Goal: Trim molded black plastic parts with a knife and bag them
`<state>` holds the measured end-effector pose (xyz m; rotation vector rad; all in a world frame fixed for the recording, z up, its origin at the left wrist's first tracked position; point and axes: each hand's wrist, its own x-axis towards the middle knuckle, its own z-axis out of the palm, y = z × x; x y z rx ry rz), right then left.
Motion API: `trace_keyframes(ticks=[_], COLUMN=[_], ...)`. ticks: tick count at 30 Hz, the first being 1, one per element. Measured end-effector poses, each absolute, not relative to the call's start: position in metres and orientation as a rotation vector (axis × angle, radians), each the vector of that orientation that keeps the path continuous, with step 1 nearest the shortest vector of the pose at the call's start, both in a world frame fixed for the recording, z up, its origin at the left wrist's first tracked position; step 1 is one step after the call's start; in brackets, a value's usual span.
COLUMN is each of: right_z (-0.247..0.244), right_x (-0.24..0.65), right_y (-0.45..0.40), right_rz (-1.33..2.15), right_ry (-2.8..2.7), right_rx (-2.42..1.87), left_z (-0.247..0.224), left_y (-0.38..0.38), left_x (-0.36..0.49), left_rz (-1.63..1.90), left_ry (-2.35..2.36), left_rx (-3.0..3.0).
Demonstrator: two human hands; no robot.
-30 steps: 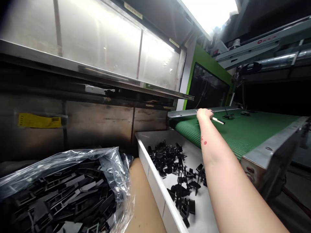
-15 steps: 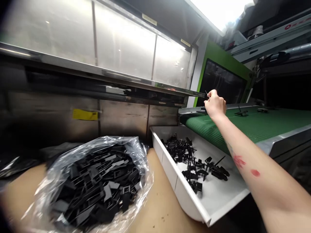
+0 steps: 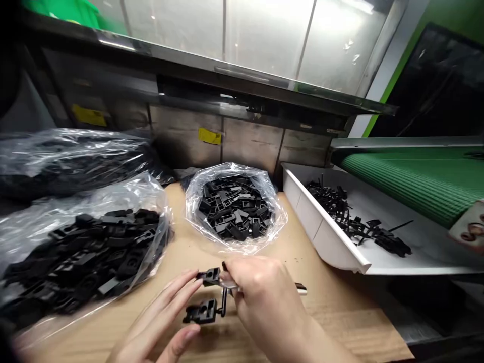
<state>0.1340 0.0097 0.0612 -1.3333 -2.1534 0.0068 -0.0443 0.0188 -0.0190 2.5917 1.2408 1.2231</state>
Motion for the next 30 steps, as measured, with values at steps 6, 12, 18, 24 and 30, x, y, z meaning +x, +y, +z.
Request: trace_keyframes(ticks=[6,12,18,24,30], right_z=[0.045,0.053,0.025,0.05,0.044], right_x=[0.11,0.162,0.205,0.206,0.229], right_y=[0.015,0.028,0.031,0.004,-0.016], right_rz=[0.291,1.003,1.459,1.395,-0.126], right_ry=[-2.188,-1.761,-1.38,-1.184,-1.6], right_rx=[-1.387,-1.556,-1.571,-1.435,-1.821], left_z=[-0.016,-0.018,-0.021,-0.019,-0.011], left_y=[0.021,0.021,0.018,0.014,0.014], left_x=[-0.039,-0.039,-0.039,-0.038,-0.027], left_rz=[0.814,0.782,0.837,1.04,0.948], left_ry=[1.271,1.264,1.387,1.456,1.458], left_rx=[2.942,3.048,2.914,2.579,2.527])
